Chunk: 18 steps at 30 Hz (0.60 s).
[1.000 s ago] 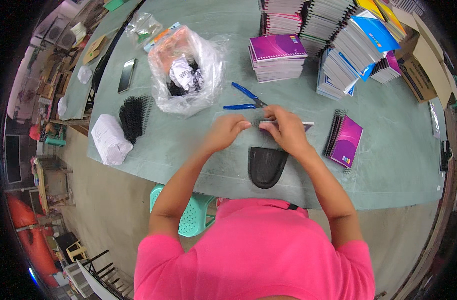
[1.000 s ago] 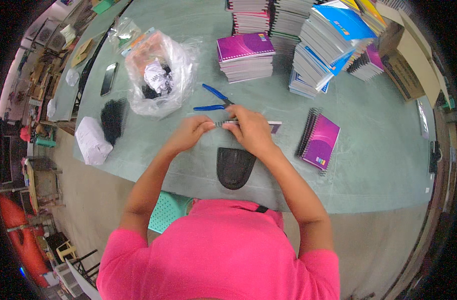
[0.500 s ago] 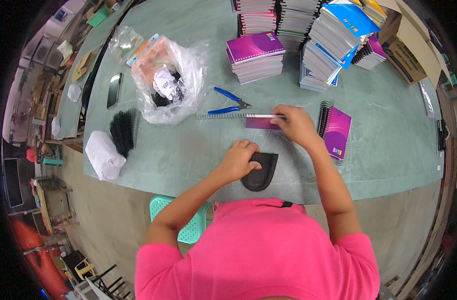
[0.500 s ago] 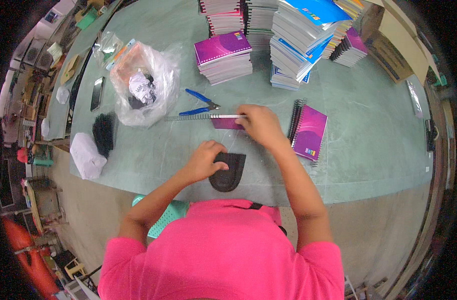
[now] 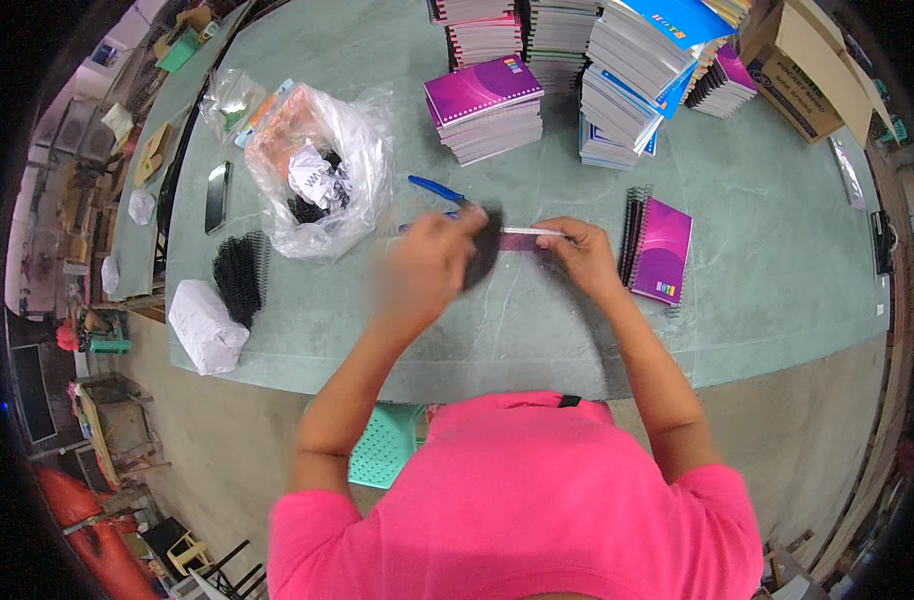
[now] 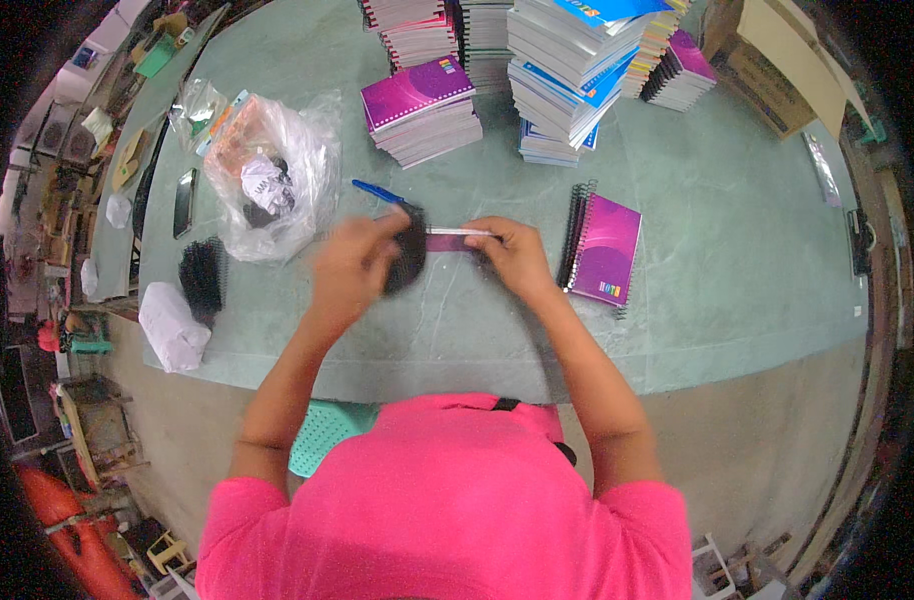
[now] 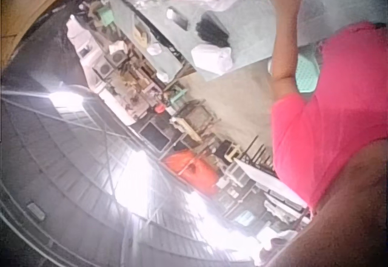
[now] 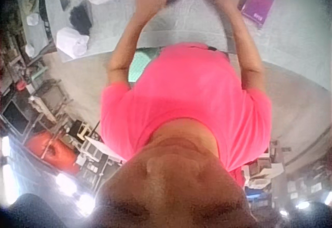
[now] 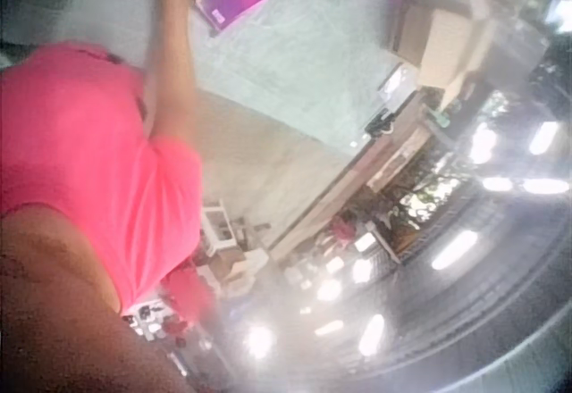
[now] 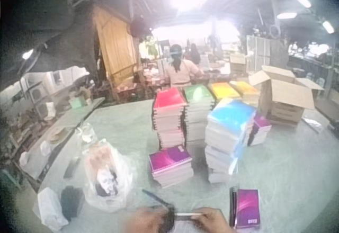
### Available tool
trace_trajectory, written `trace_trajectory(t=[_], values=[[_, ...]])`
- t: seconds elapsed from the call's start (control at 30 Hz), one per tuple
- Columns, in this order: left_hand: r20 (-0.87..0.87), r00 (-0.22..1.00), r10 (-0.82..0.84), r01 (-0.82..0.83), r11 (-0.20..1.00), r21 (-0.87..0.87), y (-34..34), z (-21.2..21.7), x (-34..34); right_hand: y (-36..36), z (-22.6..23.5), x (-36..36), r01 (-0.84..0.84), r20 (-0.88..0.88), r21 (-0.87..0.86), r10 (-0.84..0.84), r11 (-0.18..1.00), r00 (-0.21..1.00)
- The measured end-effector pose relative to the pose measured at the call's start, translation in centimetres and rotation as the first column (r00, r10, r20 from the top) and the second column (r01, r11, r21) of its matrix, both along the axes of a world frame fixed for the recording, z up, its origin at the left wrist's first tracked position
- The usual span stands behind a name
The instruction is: The person assembles spiral notebooks by threading plastic coils through pre-punched holes in stacks of paper and covers, then trims and bends the coil ends using a pair of pliers.
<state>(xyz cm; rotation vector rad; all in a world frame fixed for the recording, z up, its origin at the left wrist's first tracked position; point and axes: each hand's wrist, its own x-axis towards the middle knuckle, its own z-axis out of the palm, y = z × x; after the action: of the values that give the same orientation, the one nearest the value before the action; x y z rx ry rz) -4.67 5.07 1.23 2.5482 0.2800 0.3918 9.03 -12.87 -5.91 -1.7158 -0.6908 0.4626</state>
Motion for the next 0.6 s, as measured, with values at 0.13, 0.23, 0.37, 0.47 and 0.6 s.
trace_trajectory(t=[0.13,0.23,0.37,0.47,0.6], values=[[0.092,0.989,-0.118,0.126,0.988,-0.088,0.0,0.2,0.0,0.3,-0.1,-0.4,-0.040,0.003,0.004,0.040,0.999,0.999],[0.108,0.993,-0.038,0.048,0.995,-0.089,-0.1,0.5,0.5,0.3,-0.7,-0.5,-0.032,-0.136,0.011,0.033,0.999,0.990],[-0.007,0.993,-0.119,0.117,0.986,-0.123,-0.5,-1.1,0.4,1.0,-0.4,-0.5,0.054,-0.289,0.107,-0.021,0.993,0.957],[0.147,0.989,-0.009,0.028,0.992,-0.127,-0.8,0.7,1.2,0.4,-1.4,-1.0,0.000,-0.332,0.095,0.032,0.996,0.943],[-0.045,0.978,-0.205,0.196,0.969,-0.151,-1.8,-1.7,1.1,0.4,-1.2,-0.8,-0.041,-0.310,0.044,0.053,0.998,0.949]])
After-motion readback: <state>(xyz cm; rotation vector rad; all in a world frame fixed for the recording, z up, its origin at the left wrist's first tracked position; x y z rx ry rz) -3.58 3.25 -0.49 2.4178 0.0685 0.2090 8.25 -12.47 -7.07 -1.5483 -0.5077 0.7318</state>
